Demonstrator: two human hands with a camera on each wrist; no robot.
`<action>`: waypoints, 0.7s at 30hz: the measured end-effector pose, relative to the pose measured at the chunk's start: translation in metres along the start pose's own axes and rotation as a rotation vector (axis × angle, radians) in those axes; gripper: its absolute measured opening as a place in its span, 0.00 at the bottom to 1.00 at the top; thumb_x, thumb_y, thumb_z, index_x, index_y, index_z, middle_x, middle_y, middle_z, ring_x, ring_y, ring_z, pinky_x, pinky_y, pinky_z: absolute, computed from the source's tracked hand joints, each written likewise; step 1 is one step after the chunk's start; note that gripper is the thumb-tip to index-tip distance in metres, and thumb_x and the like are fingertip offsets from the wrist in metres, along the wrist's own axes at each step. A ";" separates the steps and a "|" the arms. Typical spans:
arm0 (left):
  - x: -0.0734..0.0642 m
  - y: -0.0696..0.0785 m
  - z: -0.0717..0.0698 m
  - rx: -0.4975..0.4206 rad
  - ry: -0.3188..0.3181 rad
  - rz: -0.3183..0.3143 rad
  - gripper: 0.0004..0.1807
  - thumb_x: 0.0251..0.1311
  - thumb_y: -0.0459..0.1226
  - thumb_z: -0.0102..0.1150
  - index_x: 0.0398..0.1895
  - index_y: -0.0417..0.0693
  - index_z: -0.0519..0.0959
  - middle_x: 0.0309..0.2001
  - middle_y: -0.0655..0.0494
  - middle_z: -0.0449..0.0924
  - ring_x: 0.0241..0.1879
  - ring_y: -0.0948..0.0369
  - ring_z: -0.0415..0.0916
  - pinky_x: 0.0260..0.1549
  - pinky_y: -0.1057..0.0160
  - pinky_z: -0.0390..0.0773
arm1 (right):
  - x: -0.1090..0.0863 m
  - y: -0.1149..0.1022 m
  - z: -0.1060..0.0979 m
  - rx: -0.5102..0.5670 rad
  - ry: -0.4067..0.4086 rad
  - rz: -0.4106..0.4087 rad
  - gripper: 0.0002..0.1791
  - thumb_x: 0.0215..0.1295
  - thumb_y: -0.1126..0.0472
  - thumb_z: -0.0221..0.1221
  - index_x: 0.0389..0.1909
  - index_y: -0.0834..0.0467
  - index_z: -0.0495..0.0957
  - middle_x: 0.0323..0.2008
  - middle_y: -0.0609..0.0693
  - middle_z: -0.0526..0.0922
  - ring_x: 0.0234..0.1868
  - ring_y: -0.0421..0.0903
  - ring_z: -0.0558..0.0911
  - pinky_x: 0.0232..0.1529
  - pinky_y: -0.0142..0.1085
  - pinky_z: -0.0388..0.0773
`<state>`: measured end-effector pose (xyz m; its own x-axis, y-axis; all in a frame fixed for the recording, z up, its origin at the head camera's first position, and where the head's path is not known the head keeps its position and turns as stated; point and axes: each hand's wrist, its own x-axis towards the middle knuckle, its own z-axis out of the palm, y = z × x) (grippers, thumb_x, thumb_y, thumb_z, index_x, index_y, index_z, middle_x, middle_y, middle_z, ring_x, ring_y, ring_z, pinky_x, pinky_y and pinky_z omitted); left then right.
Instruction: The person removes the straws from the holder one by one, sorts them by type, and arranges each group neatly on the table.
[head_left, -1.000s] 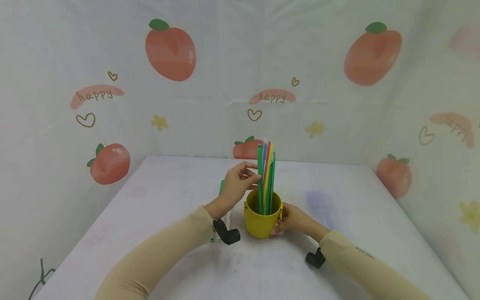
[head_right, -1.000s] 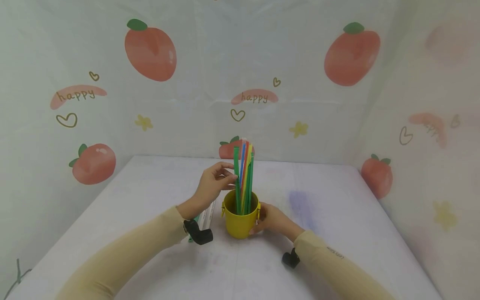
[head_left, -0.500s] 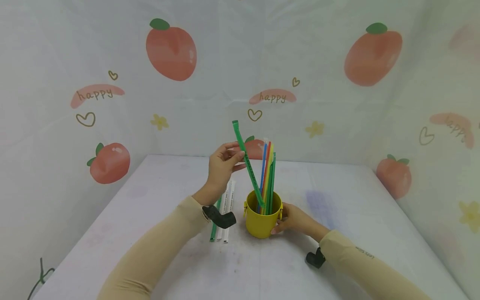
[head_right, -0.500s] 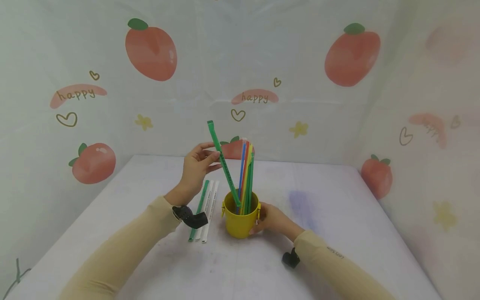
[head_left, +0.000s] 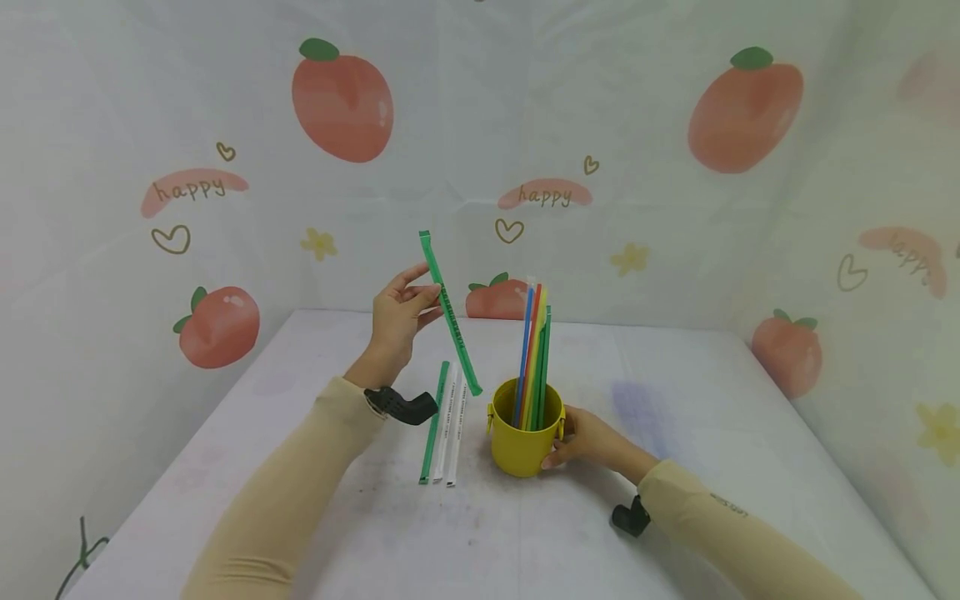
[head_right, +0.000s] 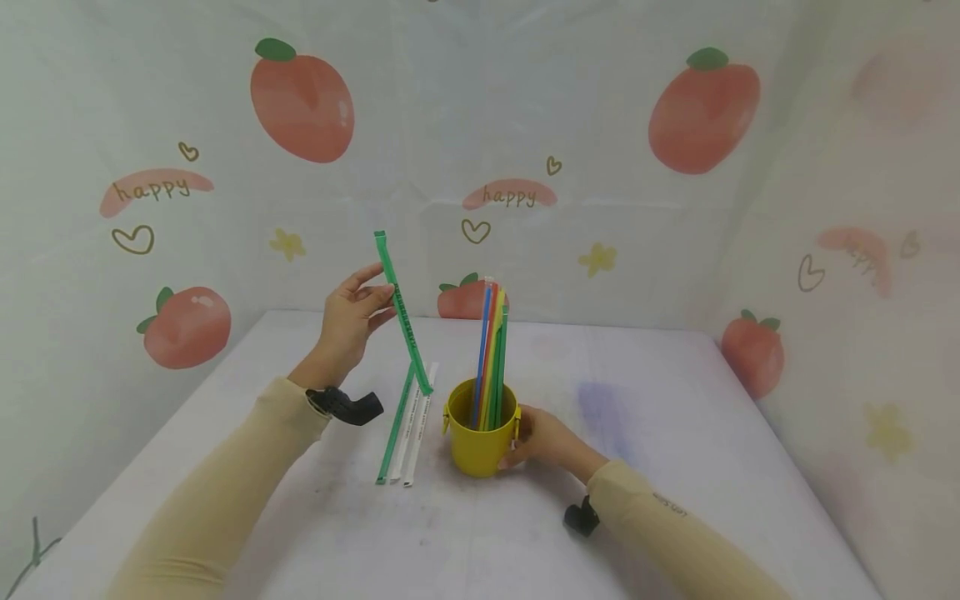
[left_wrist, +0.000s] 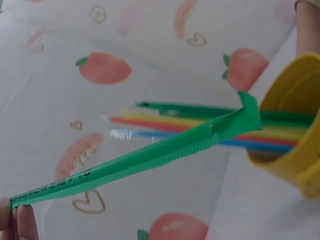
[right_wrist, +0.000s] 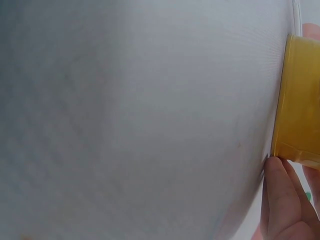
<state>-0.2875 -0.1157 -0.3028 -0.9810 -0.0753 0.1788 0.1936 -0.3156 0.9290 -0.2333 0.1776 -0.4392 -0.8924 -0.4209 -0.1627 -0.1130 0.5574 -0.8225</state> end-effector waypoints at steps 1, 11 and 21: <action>0.001 -0.001 -0.004 0.015 -0.004 -0.014 0.23 0.62 0.30 0.60 0.61 0.45 0.74 0.30 0.60 0.80 0.29 0.67 0.80 0.34 0.69 0.84 | 0.000 -0.001 0.000 0.001 0.001 0.001 0.42 0.41 0.57 0.78 0.60 0.61 0.71 0.50 0.50 0.81 0.44 0.47 0.75 0.48 0.39 0.75; 0.014 -0.022 -0.044 0.174 -0.028 -0.111 0.25 0.64 0.30 0.59 0.65 0.43 0.70 0.29 0.62 0.79 0.29 0.67 0.79 0.35 0.70 0.84 | -0.002 -0.002 0.002 -0.005 0.012 0.012 0.43 0.40 0.54 0.79 0.59 0.61 0.72 0.47 0.49 0.81 0.42 0.46 0.75 0.46 0.36 0.74; 0.016 -0.052 -0.071 0.399 -0.096 -0.200 0.25 0.64 0.29 0.58 0.65 0.40 0.70 0.29 0.61 0.79 0.28 0.67 0.79 0.34 0.70 0.83 | -0.003 -0.003 0.000 0.004 0.008 0.020 0.41 0.41 0.57 0.78 0.59 0.61 0.72 0.45 0.50 0.80 0.41 0.47 0.74 0.44 0.36 0.73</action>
<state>-0.3127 -0.1680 -0.3715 -0.9990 0.0444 -0.0051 -0.0017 0.0757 0.9971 -0.2302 0.1767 -0.4363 -0.8977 -0.4044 -0.1749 -0.0934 0.5627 -0.8214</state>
